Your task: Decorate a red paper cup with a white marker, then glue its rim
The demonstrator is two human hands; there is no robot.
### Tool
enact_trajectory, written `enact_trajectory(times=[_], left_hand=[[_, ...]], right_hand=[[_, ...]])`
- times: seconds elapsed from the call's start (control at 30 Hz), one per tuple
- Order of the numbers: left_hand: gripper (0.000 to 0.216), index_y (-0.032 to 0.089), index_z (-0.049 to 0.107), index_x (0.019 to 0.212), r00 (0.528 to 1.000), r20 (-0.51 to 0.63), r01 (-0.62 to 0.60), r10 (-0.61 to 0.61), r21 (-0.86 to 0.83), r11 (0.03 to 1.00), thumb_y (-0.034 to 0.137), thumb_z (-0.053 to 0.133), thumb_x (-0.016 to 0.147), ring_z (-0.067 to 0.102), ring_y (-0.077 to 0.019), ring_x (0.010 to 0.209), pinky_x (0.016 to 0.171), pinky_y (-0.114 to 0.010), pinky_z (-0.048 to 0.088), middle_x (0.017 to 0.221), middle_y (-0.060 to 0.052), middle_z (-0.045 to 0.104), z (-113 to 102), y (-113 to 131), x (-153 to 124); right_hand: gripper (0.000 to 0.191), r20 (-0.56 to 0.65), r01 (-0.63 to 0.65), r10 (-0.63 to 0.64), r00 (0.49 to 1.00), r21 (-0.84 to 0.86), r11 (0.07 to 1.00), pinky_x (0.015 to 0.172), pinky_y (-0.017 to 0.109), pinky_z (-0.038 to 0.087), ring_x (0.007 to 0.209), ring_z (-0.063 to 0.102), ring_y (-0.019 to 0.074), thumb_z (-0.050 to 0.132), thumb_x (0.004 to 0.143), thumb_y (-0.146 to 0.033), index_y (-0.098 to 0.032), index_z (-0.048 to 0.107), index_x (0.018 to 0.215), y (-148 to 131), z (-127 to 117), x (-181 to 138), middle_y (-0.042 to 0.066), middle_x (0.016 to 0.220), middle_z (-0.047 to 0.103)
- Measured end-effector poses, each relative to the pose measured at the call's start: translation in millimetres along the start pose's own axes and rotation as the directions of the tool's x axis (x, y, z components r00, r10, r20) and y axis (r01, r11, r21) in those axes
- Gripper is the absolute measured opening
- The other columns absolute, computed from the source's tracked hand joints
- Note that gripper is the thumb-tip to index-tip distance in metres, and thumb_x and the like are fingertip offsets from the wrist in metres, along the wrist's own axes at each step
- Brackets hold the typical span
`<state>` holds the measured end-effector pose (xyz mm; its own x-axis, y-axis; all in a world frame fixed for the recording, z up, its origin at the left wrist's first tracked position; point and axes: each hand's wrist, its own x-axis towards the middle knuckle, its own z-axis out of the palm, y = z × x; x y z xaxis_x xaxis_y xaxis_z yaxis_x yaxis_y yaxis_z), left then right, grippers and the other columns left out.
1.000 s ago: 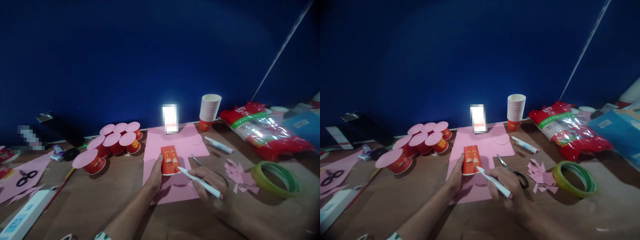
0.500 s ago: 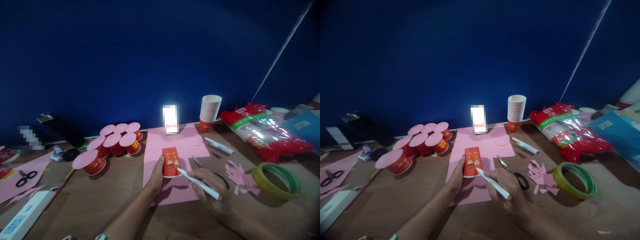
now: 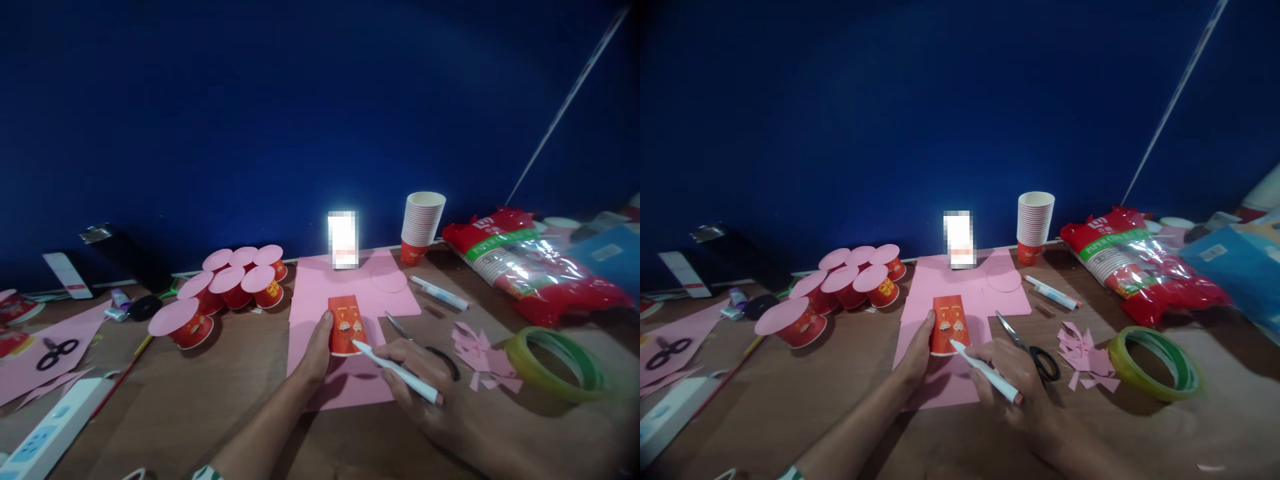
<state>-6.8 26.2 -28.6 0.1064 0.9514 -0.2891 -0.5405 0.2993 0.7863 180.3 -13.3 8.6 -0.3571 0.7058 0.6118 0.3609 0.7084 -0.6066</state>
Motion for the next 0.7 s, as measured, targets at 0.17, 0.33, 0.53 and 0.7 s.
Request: enact_trajectory(times=[0.17, 0.33, 0.53, 0.7], left_hand=[[0.049, 0.014, 0.069, 0.095, 0.999, 0.020, -0.046, 0.045, 0.056, 0.997, 0.060, 0.056, 0.083, 0.064, -0.0253, 0.099, 0.097, -0.037, 0.043, 0.097, -0.010, 0.072, -2.9, -2.3, 1.4], [0.044, 0.016, 0.067, 0.095, 0.996, 0.040, -0.088, 0.086, 0.064, 0.994, 0.057, 0.056, 0.085, 0.064, -0.0219, 0.092, 0.091, -0.034, 0.044, 0.093, -0.007, 0.070, -2.8, -3.4, 0.7], [0.044, 0.014, 0.067, 0.097, 0.988, 0.033, -0.155, 0.152, 0.135, 0.979, 0.056, 0.055, 0.086, 0.063, -0.0217, 0.087, 0.087, -0.034, 0.045, 0.090, -0.007, 0.070, -1.6, -1.1, -1.1], [0.042, 0.016, 0.066, 0.095, 0.990, 0.043, -0.139, 0.134, 0.141, 0.980, 0.055, 0.053, 0.088, 0.063, -0.0220, 0.091, 0.088, -0.034, 0.045, 0.092, -0.007, 0.070, -2.1, -1.7, -1.1]], right_hand=[[0.021, -0.047, 0.005, -0.004, 0.999, 0.023, 1.000, 0.068, 0.025, 0.053, 0.076, 0.067, 0.0153, 0.054, 0.088, -0.013, -0.021, 0.063, 0.105, -0.3, 1.6, 1.7, 0.003, 0.086, 0.070], [0.023, 0.029, -0.022, 0.022, 0.999, -0.009, 1.000, 0.068, 0.026, 0.054, 0.075, 0.067, 0.0159, 0.055, 0.088, -0.016, -0.021, 0.062, 0.109, 2.3, 0.6, -2.6, 0.004, 0.089, 0.070], [0.020, -0.039, -0.016, 0.015, 0.999, -0.023, 1.000, 0.068, 0.027, 0.054, 0.077, 0.068, 0.0164, 0.054, 0.089, -0.016, -0.022, 0.063, 0.106, -1.7, -0.2, 2.3, 0.004, 0.088, 0.070], [0.021, -0.029, -0.004, 0.004, 1.000, -0.017, 1.000, 0.069, 0.025, 0.054, 0.073, 0.068, 0.0145, 0.055, 0.088, -0.013, -0.021, 0.063, 0.105, -1.8, 1.1, 3.2, 0.002, 0.085, 0.069]])
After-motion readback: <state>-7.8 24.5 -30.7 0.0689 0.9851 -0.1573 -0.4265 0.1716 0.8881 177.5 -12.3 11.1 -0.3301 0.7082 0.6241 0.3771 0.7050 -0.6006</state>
